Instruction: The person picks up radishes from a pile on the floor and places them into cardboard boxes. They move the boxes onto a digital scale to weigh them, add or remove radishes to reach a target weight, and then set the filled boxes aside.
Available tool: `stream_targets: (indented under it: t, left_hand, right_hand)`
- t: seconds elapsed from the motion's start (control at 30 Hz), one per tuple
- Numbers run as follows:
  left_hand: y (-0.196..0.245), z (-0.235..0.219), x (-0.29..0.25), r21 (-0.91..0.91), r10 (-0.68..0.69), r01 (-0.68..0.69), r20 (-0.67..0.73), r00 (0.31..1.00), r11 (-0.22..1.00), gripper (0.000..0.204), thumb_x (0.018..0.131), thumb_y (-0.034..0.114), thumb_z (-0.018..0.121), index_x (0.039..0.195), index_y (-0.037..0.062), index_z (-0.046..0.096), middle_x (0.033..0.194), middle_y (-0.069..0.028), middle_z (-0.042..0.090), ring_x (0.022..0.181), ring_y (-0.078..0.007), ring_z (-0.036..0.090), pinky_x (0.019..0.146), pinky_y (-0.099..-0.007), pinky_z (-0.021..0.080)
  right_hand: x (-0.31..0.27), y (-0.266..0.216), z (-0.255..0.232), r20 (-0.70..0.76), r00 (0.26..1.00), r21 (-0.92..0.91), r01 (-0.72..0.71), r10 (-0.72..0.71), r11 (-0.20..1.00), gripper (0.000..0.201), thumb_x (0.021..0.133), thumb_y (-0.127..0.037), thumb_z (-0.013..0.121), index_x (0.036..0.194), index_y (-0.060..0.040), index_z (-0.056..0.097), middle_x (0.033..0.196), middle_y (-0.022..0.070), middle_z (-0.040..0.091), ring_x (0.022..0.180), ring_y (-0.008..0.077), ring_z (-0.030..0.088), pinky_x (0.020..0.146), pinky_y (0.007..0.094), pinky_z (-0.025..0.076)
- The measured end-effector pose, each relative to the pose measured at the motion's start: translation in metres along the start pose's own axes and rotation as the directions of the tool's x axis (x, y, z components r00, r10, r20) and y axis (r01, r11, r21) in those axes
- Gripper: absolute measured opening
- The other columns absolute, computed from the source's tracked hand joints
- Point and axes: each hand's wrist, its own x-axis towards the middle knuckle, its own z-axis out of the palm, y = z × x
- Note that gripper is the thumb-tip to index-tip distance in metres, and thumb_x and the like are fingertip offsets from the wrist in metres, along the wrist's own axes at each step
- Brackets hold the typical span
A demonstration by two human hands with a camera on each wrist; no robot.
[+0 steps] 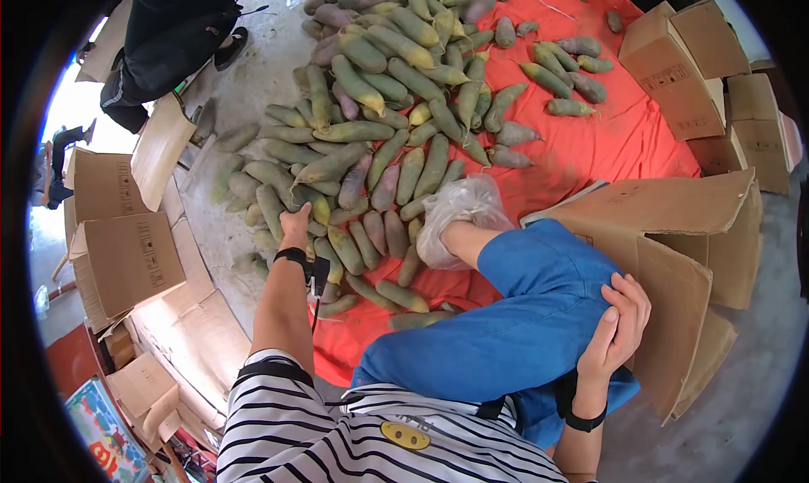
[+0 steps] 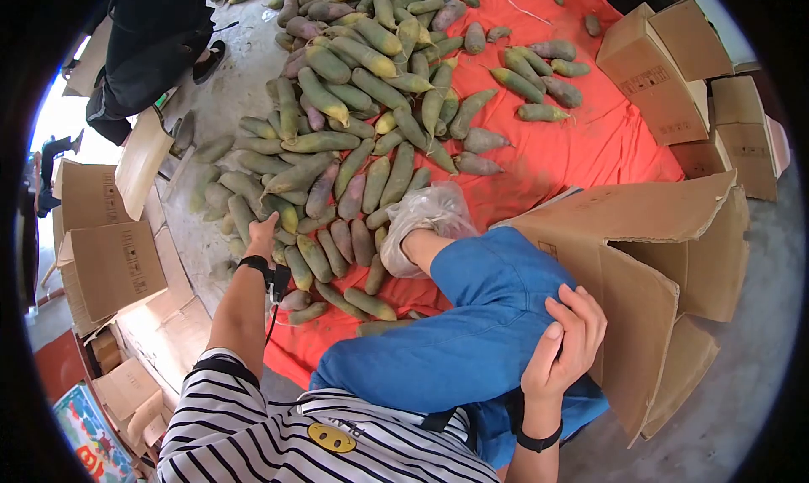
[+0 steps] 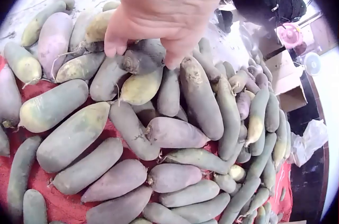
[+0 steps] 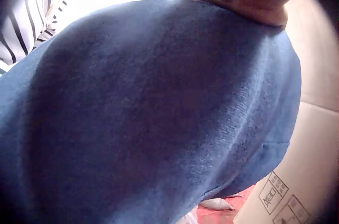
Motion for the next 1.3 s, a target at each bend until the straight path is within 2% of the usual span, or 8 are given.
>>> stream_targets:
  t: [0.13, 0.23, 0.53, 0.77, 0.83, 1.1, 1.17, 1.3]
  left_hand:
    - [0.024, -0.019, -0.022, 0.05, -0.139, 0.133, 0.138, 0.981, 0.99, 0.067, 0.075, 0.029, 0.08, 0.118, -0.0145, 0.053, 0.106, -0.0226, 0.063, 0.087, -0.0291, 0.064, 0.071, -0.0426, 0.049]
    - [0.012, -0.018, -0.009, 0.02, -0.06, 0.058, 0.162, 0.985, 0.998, 0.061, 0.074, 0.029, 0.08, 0.112, -0.014, 0.057, 0.097, -0.0187, 0.064, 0.072, -0.0238, 0.061, 0.061, -0.0435, 0.045]
    - [0.018, -0.002, -0.002, 0.121, -0.115, 0.117, -0.025, 0.993, 0.986, 0.081, 0.072, 0.034, 0.08, 0.128, -0.0133, 0.045, 0.128, -0.0293, 0.053, 0.117, -0.0372, 0.055, 0.094, -0.0449, 0.046]
    - [0.012, -0.005, -0.011, 0.096, -0.029, 0.03, -0.018, 0.999, 0.995, 0.081, 0.07, 0.041, 0.079, 0.126, -0.0099, 0.049, 0.124, -0.0267, 0.057, 0.111, -0.0374, 0.058, 0.091, -0.0437, 0.047]
    - [0.0, -0.006, -0.029, 0.009, 0.191, -0.191, -0.041, 0.981, 0.982, 0.072, 0.071, 0.038, 0.079, 0.118, -0.0104, 0.054, 0.112, -0.0239, 0.064, 0.102, -0.0333, 0.063, 0.088, -0.0398, 0.049]
    - [-0.046, -0.003, -0.159, -0.179, 0.235, -0.202, 0.186, 0.954, 0.963, 0.064, 0.069, 0.032, 0.082, 0.106, -0.0123, 0.055, 0.1, -0.0201, 0.067, 0.093, -0.0255, 0.064, 0.085, -0.0359, 0.05]
    - [-0.038, 0.003, -0.16, 0.172, 0.289, -0.309, 0.129, 0.949, 0.935, 0.065, 0.072, 0.032, 0.083, 0.115, -0.0085, 0.056, 0.095, -0.0155, 0.067, 0.082, -0.0209, 0.063, 0.073, -0.032, 0.051]
    - [-0.049, 0.033, -0.095, -0.156, 0.064, -0.055, 0.055, 0.996, 0.986, 0.074, 0.066, 0.034, 0.087, 0.108, -0.0159, 0.051, 0.112, -0.0231, 0.062, 0.099, -0.0283, 0.063, 0.086, -0.0371, 0.05]
  right_hand:
    - [0.001, -0.001, 0.0, 0.004, 1.0, -0.001, -0.001, 0.001, 1.0, 0.025, 0.091, -0.012, 0.044, 0.096, 0.0019, 0.065, 0.111, 0.0155, 0.063, 0.111, 0.0367, 0.054, 0.097, 0.0466, 0.042]
    - [0.002, -0.001, 0.0, 0.004, 1.0, -0.001, 0.011, -0.011, 1.0, 0.025, 0.092, -0.012, 0.044, 0.096, 0.0018, 0.064, 0.111, 0.0155, 0.063, 0.111, 0.0363, 0.054, 0.097, 0.0463, 0.042]
    - [0.002, -0.002, -0.001, 0.017, 1.0, -0.017, -0.003, 0.004, 1.0, 0.026, 0.093, -0.014, 0.043, 0.095, 0.0015, 0.064, 0.111, 0.0158, 0.063, 0.111, 0.0362, 0.054, 0.097, 0.0461, 0.042]
    - [0.006, -0.003, 0.0, 0.038, 0.999, 0.011, -0.005, 0.005, 1.0, 0.027, 0.093, -0.015, 0.042, 0.095, 0.0018, 0.063, 0.111, 0.016, 0.062, 0.111, 0.0362, 0.054, 0.097, 0.0469, 0.042]
    - [0.005, -0.004, 0.001, 0.04, 0.999, 0.024, -0.006, 0.005, 1.0, 0.027, 0.093, -0.015, 0.042, 0.095, 0.0019, 0.063, 0.111, 0.0161, 0.062, 0.111, 0.0362, 0.054, 0.097, 0.047, 0.042]
    - [0.004, -0.005, 0.0, 0.032, 0.999, -0.003, 0.005, -0.005, 1.0, 0.027, 0.092, -0.014, 0.042, 0.095, 0.0025, 0.063, 0.111, 0.0166, 0.062, 0.112, 0.0358, 0.054, 0.099, 0.0466, 0.041]
    - [0.003, -0.004, 0.002, 0.031, 1.0, 0.009, 0.005, -0.006, 1.0, 0.027, 0.092, -0.014, 0.042, 0.095, 0.0025, 0.063, 0.112, 0.0165, 0.062, 0.113, 0.0357, 0.054, 0.099, 0.0464, 0.041]
    - [0.003, -0.002, 0.0, 0.033, 0.999, 0.022, -0.003, 0.002, 1.0, 0.026, 0.092, -0.013, 0.043, 0.096, 0.0021, 0.063, 0.112, 0.0159, 0.062, 0.113, 0.0355, 0.054, 0.099, 0.0458, 0.041]
